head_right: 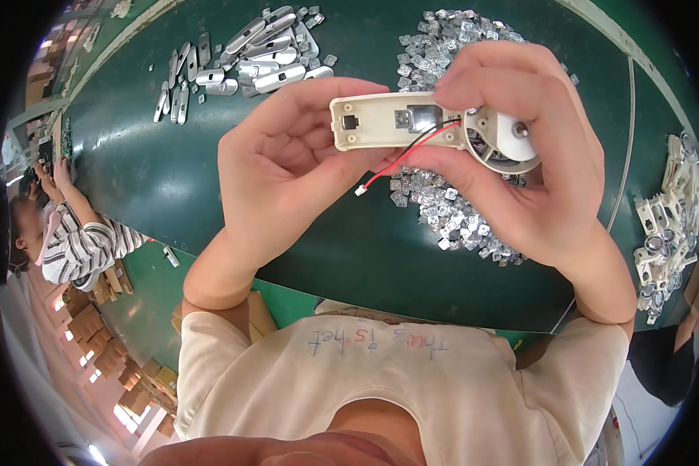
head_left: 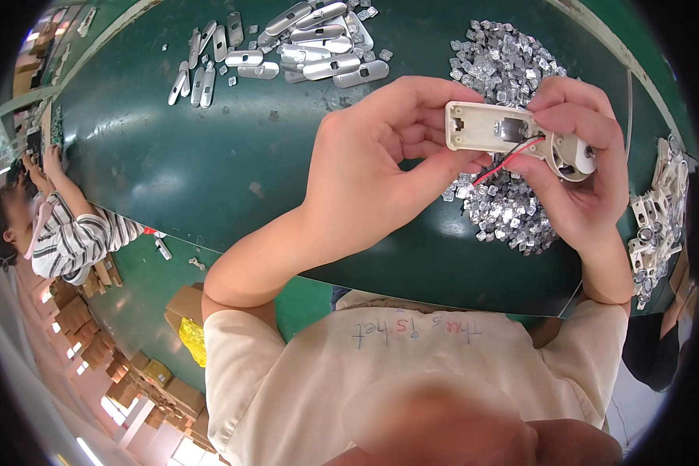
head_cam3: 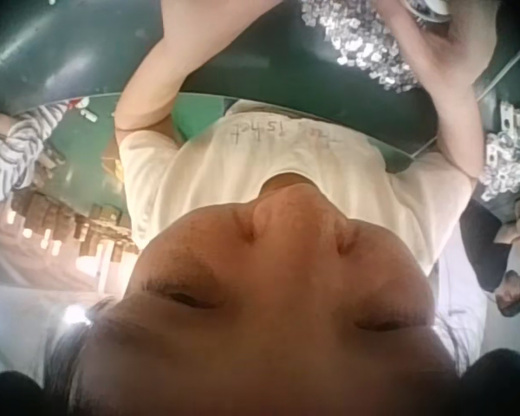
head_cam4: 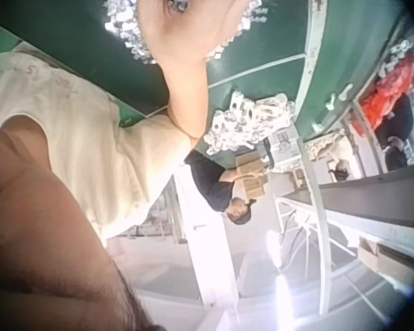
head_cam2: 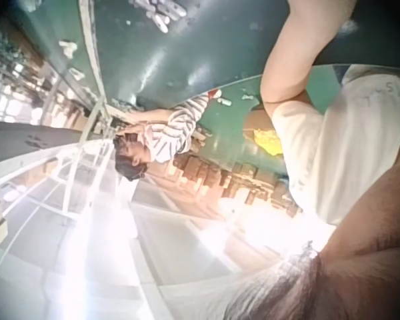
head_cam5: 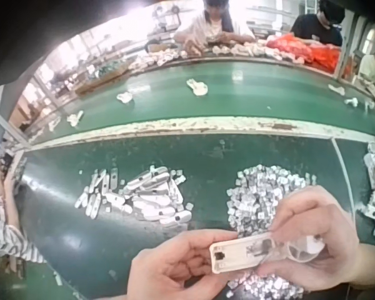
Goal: Assembling small metal components into a plastic housing on an assembly line.
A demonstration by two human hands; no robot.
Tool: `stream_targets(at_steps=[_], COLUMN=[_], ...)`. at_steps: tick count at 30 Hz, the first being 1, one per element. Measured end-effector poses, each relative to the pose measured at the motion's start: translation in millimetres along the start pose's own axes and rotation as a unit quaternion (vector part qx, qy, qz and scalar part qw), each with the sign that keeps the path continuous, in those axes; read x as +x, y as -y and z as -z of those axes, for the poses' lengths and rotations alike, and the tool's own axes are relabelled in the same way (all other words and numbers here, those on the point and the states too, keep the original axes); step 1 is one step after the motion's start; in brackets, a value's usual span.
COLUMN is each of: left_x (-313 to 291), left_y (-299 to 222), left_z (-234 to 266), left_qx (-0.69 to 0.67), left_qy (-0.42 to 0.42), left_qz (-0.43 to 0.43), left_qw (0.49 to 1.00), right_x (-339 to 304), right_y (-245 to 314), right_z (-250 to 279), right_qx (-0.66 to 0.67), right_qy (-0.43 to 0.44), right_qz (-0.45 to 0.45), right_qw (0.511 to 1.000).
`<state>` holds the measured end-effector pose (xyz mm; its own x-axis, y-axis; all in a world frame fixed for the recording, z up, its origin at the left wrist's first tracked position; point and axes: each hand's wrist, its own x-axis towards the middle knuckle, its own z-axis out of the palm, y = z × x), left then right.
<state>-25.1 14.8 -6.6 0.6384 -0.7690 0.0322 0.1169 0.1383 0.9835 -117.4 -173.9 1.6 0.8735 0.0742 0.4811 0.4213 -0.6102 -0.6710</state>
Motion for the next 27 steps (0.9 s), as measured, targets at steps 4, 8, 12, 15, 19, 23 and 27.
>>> stream_targets(at_steps=[4,8,12,15,19,23,27], left_x=[0.5,0.0,-0.2,0.2,0.8,-0.5,2.3], left_y=[-0.2,-3.1,-4.9,0.5,2.4,8.1,24.5], left_z=[-2.1,-1.8,1.7,-2.5,-5.8,-11.0,-8.9], left_qx=[-0.042,-0.036,-0.038,-0.054,-0.004,0.029,0.154], left_qy=[-0.010,-0.014,-0.009,-0.038,-0.087,-0.118,-0.146], left_qz=[0.014,0.021,0.020,0.037,0.008,0.000,-0.085], left_qw=[0.999,0.999,0.999,0.997,0.996,0.993,0.974], right_x=[-0.4,-1.4,-1.2,-3.2,-4.4,-5.6,-7.9], right_y=[-0.7,-1.2,-0.5,1.4,10.2,20.8,14.6], right_z=[-3.1,-4.5,-4.1,-11.4,-21.9,-18.4,-24.8], right_qx=[-0.003,-0.009,-0.024,-0.052,0.160,0.231,0.087], right_qy=[-0.003,-0.007,0.003,0.012,-0.021,0.018,-0.009], right_qz=[-0.010,-0.008,0.006,0.030,-0.181,-0.332,-0.224], right_qw=[1.000,1.000,1.000,0.998,0.970,0.914,0.971])
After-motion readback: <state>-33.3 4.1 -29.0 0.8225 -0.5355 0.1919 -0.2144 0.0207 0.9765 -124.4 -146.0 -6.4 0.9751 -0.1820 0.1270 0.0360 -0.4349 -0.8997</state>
